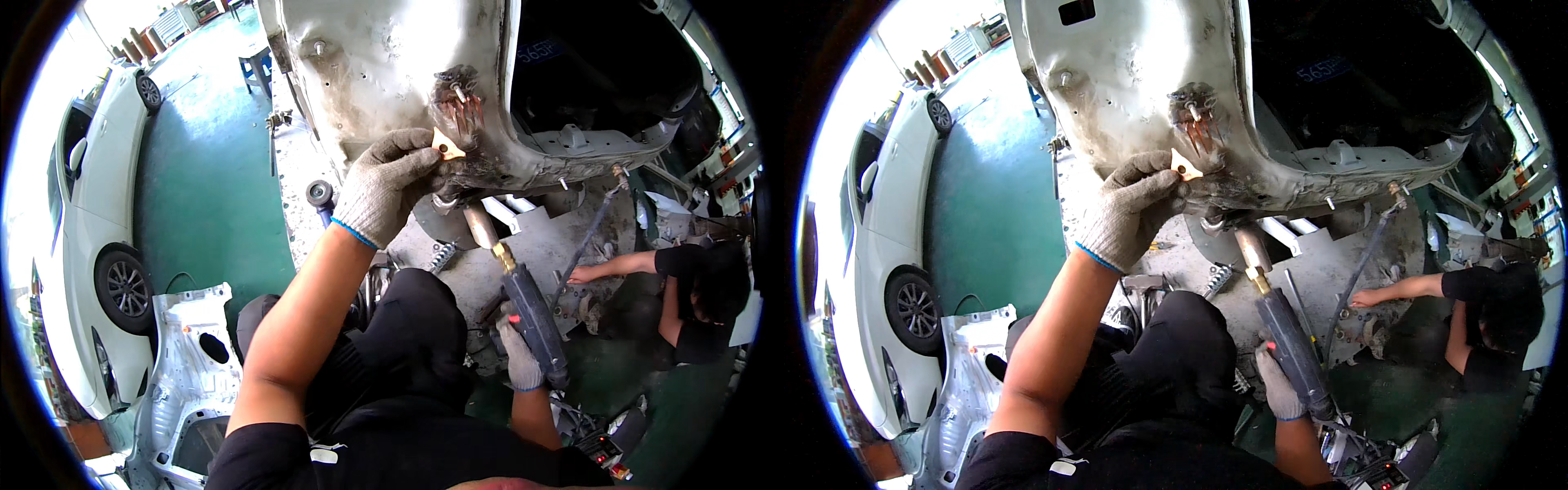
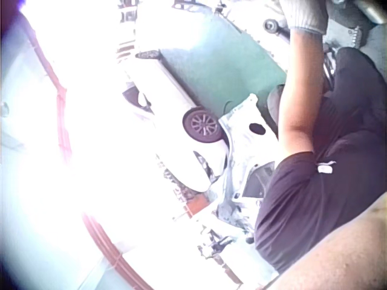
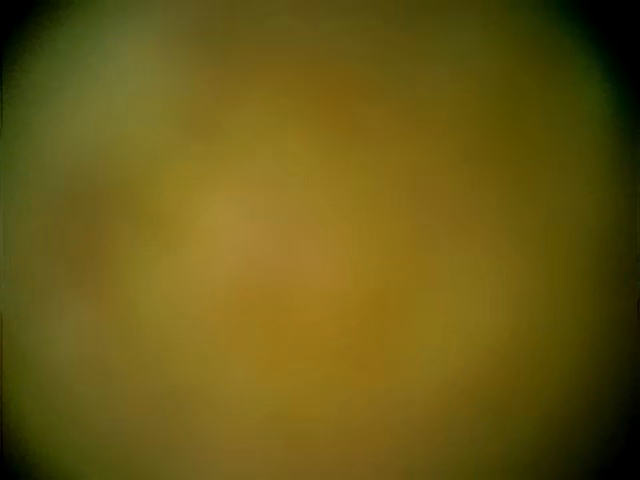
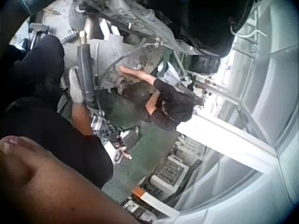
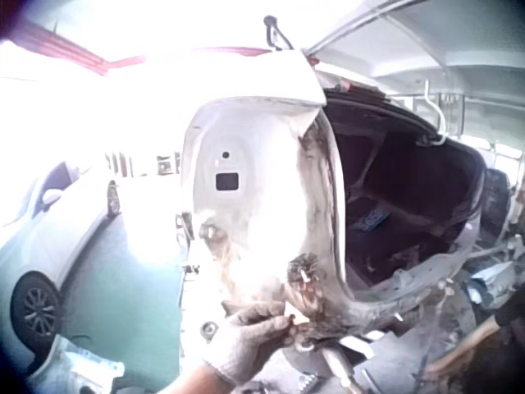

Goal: The person uses a metal puller tool and a pneumatic heat gun to repair a dent on the underside of a car's hood. They repeatedly heat the metal and pull it back into shape.

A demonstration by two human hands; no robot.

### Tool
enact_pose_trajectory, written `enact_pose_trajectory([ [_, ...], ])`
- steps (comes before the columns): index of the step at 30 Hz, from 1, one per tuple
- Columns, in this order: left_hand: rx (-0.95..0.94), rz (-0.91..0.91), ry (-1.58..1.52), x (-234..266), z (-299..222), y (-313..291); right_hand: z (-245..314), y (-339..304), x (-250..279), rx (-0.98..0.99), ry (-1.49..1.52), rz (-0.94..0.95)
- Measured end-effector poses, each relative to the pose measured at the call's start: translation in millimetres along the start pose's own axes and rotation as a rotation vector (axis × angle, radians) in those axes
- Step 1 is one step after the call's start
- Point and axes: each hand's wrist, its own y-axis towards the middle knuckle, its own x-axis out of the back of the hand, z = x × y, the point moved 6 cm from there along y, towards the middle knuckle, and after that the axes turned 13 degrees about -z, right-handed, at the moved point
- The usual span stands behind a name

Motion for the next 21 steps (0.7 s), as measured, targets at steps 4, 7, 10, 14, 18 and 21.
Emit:
enact_pose_trajectory([
  [4,-0.010,0.126,-0.234,-1.0,3.8,13.1,66.2,18.6,-35.1,0.338,-0.223,0.087],
  [7,0.022,0.129,-0.431,-12.0,14.2,12.6,116.7,21.9,-69.2,0.404,-0.245,0.123],
  [10,0.070,0.204,-0.537,-19.6,34.5,17.4,132.9,26.6,-78.9,0.644,-0.465,0.094],
  [14,0.075,0.118,-0.558,-23.1,36.6,19.2,161.3,21.5,-96.7,0.832,-0.617,0.031],
  [18,0.088,0.069,-0.620,-23.7,46.7,25.2,164.3,18.1,-105.8,0.896,-0.677,-0.004],
  [21,0.122,0.082,-0.664,-29.3,51.4,27.7,142.3,24.7,-89.9,0.655,-0.390,-0.073],
])
